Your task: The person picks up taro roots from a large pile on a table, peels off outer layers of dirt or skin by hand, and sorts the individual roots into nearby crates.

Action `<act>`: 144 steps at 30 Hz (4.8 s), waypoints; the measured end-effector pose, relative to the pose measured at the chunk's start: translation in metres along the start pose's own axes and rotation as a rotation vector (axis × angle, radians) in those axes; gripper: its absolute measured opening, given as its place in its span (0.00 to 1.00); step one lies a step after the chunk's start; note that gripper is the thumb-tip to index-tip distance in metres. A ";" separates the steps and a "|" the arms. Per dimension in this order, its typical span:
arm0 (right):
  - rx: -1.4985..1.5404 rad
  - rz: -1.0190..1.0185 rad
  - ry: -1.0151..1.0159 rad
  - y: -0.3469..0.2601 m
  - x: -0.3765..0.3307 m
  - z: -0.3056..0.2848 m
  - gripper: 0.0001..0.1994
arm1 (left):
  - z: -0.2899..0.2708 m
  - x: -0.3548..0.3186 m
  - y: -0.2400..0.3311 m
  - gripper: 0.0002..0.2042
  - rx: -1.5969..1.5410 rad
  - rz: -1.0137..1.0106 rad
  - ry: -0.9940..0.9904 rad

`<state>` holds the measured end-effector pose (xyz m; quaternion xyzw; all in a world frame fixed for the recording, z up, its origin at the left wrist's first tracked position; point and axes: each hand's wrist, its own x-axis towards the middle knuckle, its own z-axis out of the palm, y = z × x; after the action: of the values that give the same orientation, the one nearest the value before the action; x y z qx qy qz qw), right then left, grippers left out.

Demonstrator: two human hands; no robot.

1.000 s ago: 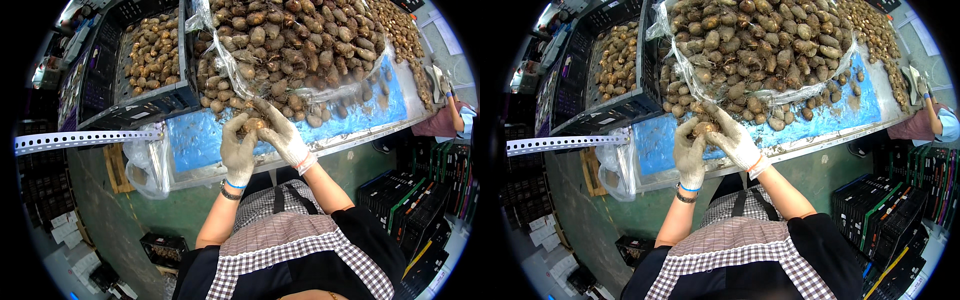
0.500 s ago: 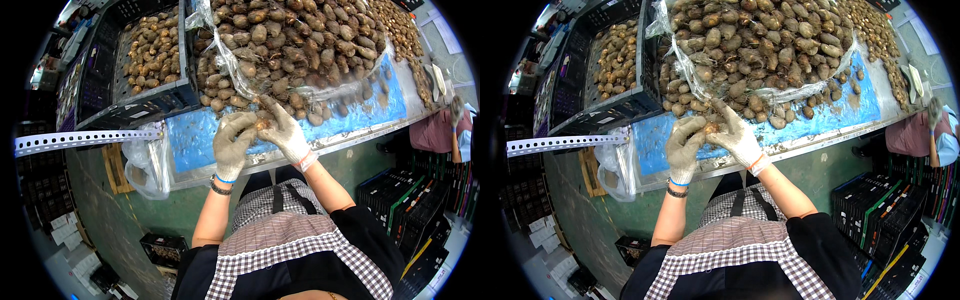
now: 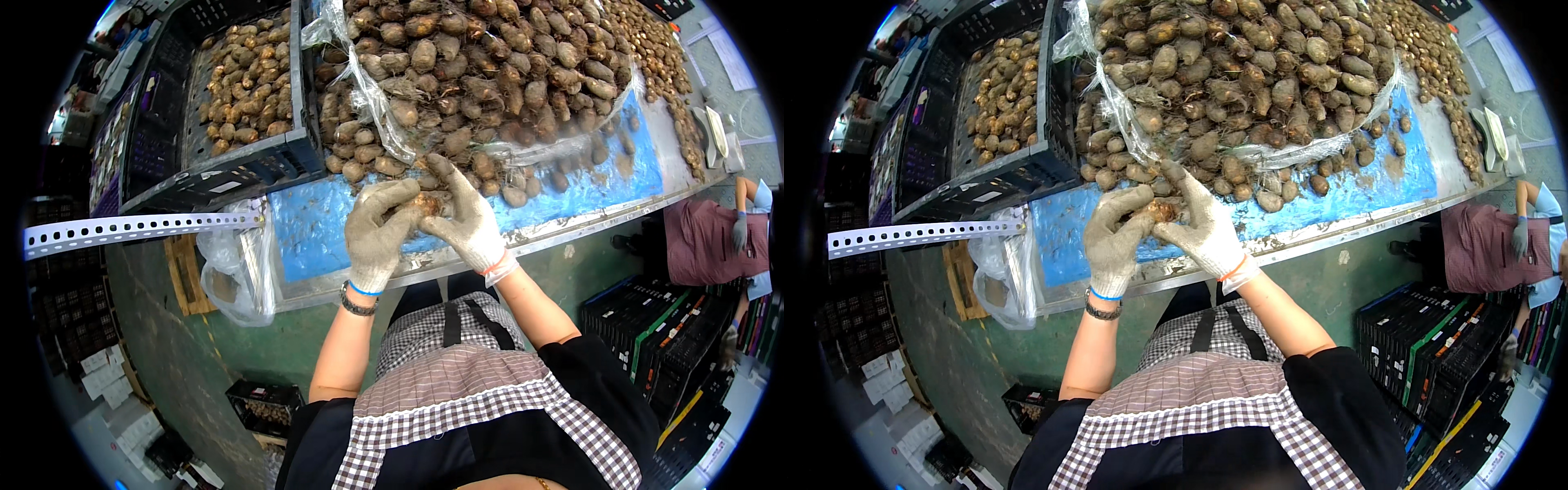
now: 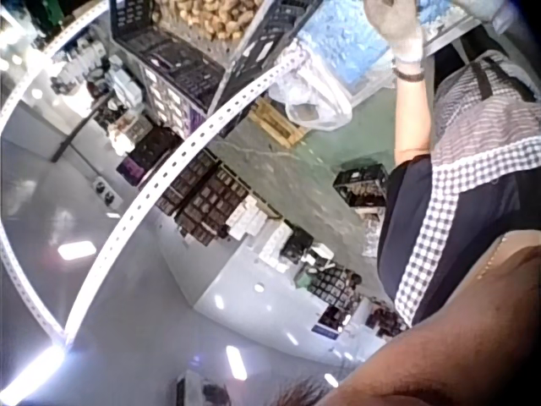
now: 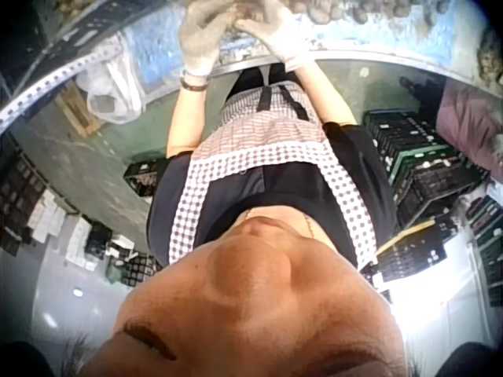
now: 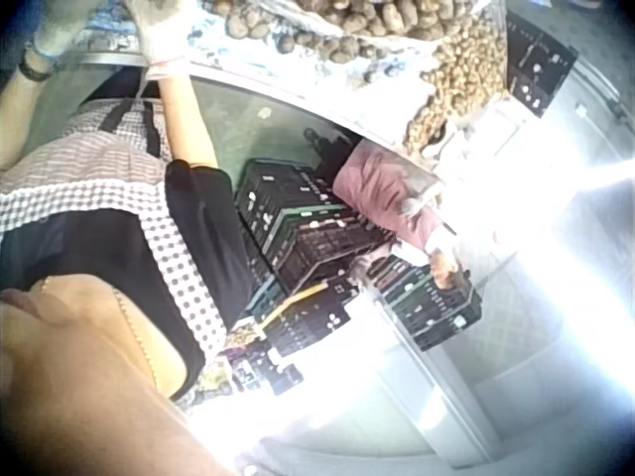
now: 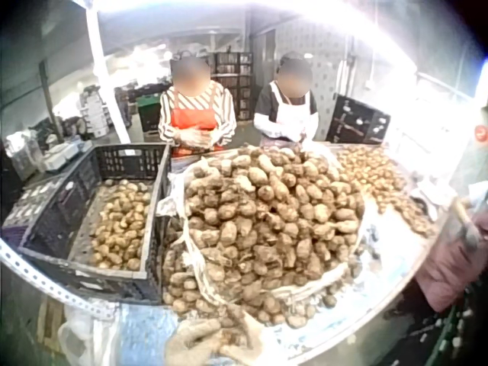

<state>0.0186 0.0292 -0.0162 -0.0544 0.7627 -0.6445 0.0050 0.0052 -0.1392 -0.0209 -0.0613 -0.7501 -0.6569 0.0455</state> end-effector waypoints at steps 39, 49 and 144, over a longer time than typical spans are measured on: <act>-0.055 0.270 0.186 0.007 0.034 -0.036 0.10 | 0.011 0.003 0.016 0.24 -0.658 -0.509 -0.045; -0.338 -0.119 0.173 -0.002 0.037 -0.029 0.08 | 0.005 0.002 0.010 0.22 -0.653 -0.536 -0.253; 0.134 0.347 0.136 0.003 -0.046 -0.106 0.16 | 0.098 -0.013 0.008 0.23 -0.356 -0.429 -0.361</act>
<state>0.0559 0.1376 -0.0038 0.1222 0.7144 -0.6856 0.0680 0.0204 -0.0412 -0.0284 -0.0246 -0.6155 -0.7507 -0.2389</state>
